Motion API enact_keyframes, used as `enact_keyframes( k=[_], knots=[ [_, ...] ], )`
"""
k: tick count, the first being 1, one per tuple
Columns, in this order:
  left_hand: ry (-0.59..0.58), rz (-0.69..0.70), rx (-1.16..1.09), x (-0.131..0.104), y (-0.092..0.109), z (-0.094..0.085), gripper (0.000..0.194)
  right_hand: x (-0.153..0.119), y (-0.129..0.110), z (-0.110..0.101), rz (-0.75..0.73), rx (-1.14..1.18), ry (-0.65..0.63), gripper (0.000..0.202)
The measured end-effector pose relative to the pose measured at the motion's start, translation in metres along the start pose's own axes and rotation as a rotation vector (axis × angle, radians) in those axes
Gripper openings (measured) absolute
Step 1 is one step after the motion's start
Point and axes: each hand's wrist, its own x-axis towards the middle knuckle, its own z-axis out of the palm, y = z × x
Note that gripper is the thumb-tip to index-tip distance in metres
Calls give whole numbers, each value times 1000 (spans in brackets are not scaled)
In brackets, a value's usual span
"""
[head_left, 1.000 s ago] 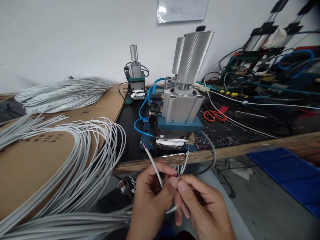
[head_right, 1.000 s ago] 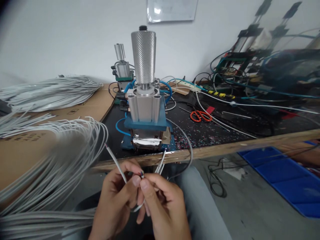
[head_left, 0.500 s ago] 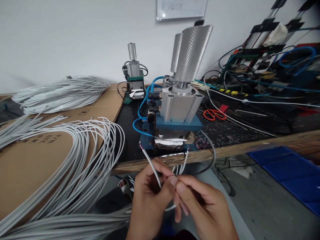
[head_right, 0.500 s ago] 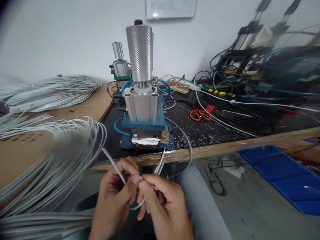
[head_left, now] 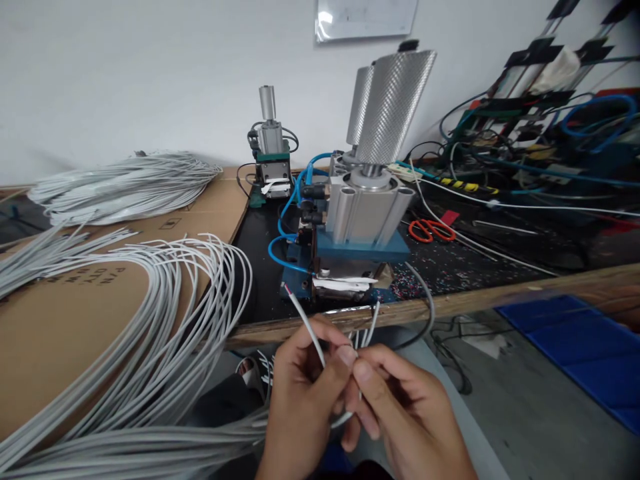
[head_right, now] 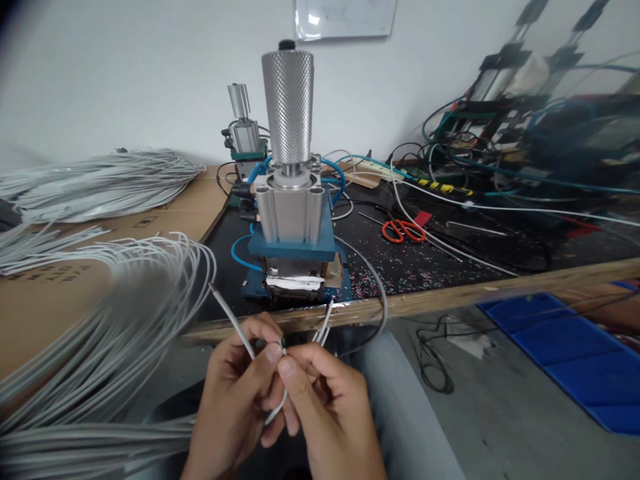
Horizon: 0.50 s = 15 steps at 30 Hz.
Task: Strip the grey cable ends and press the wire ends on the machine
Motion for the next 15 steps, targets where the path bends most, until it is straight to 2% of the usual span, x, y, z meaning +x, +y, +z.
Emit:
enact_keyframes(
  k=[6, 10, 15],
  knots=[
    [-48, -66, -34, 1, -1, -4, 18, 1, -3, -6, 14, -27, -59, 38],
    [-61, -32, -34, 2, 1, -5, 11, 1, -7, -13, 42, -127, -116, 36],
    [70, 102, 78, 3, 6, -4, 13, -1, -8, -21, -59, -254, -125, 17]
  ],
)
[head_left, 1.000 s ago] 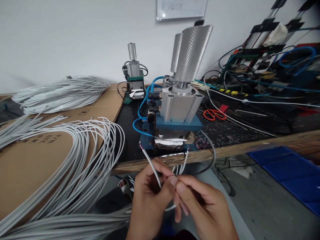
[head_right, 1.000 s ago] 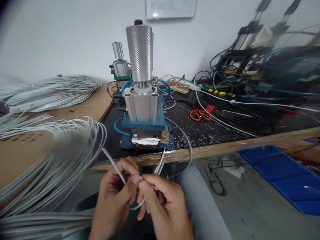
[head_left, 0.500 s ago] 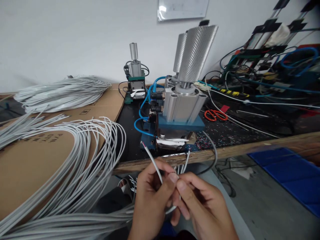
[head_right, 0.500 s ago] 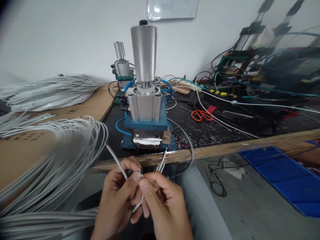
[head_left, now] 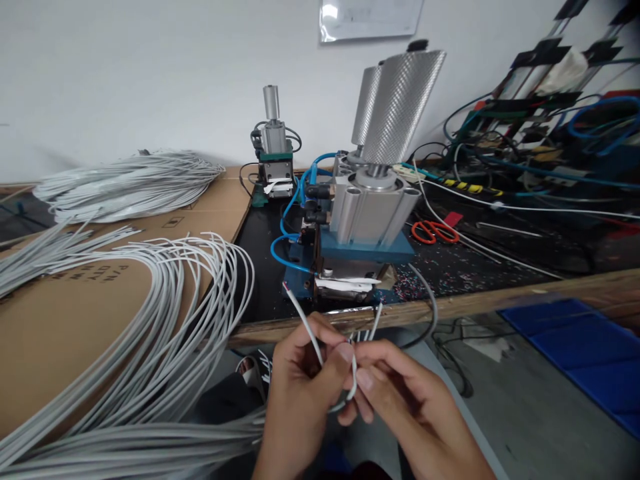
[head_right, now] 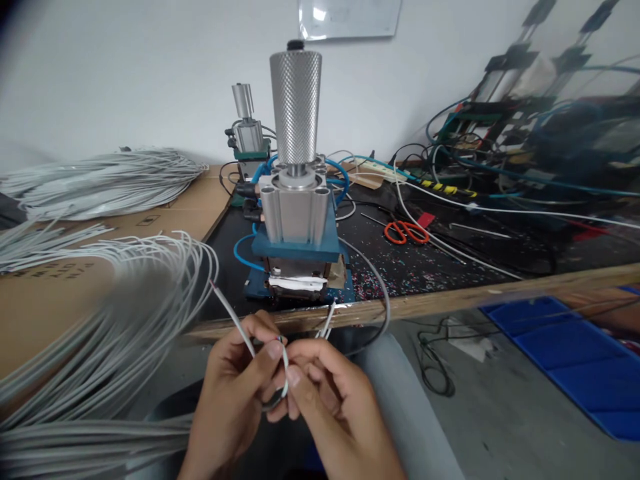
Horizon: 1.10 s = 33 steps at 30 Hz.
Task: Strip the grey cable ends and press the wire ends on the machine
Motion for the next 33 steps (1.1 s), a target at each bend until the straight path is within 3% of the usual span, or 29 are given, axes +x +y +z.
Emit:
enact_keyframes(
  k=[4, 7, 11, 17, 33],
  knots=[
    [48, 15, 41, 1, 1, -1, 17, -2, 2, -2, -251, -208, 54, 26],
    [84, 79, 108, 1, 0, -2, 19, 0, 4, -6, -466, -453, 14, 37],
    [101, 144, 207, 1, -3, -2, 21, 5, 7, -9, -623, -539, 35, 40],
    [144, 194, 274, 1, -6, -1, 20, 11, 7, -4, -711, -528, 96, 42],
    [131, 17, 102, 3, -4, -1, 19, 13, 8, -4, -753, -541, 107, 37]
  ],
)
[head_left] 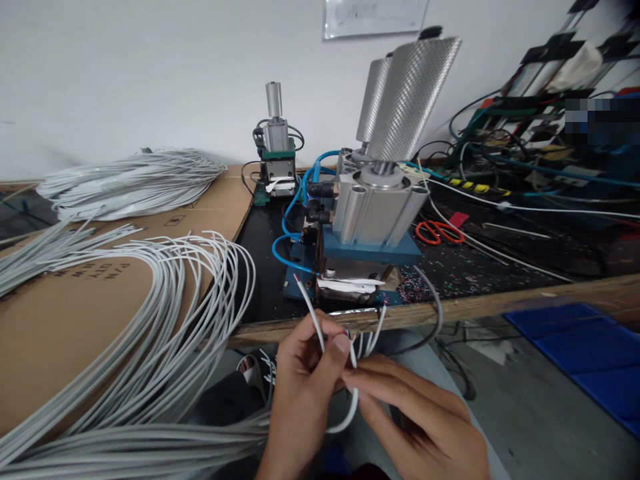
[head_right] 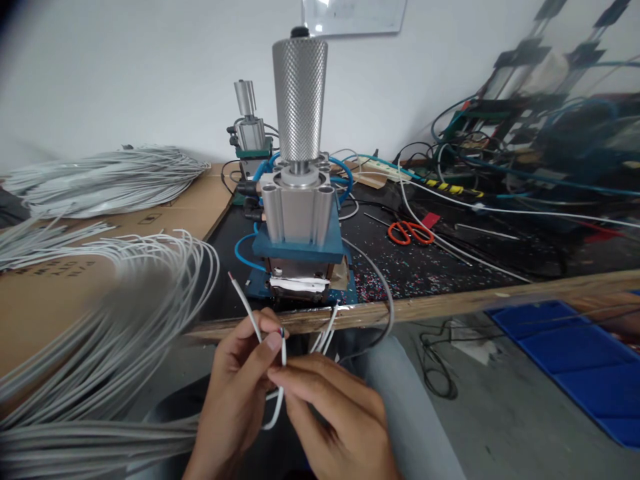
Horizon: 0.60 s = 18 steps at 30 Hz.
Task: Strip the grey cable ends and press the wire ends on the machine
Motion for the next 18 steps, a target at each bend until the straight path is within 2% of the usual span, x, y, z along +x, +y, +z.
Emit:
enact_keyframes(
  k=[3, 7, 12, 18],
  knots=[
    [24, -20, 18, 2, -2, -1, 19, 0, -1, -1, 6, 4, -9, 40],
    [104, 24, 8, 5, -2, 1, 19, 0, 2, -1, 24, -4, -16, 38],
    [188, 259, -115, 1, 5, 5, 19, 2, 16, 2, 30, -113, 62, 34],
    [43, 360, -29, -13, 9, 0, 17, 6, 27, 9, 4, -258, 154, 35]
  ],
)
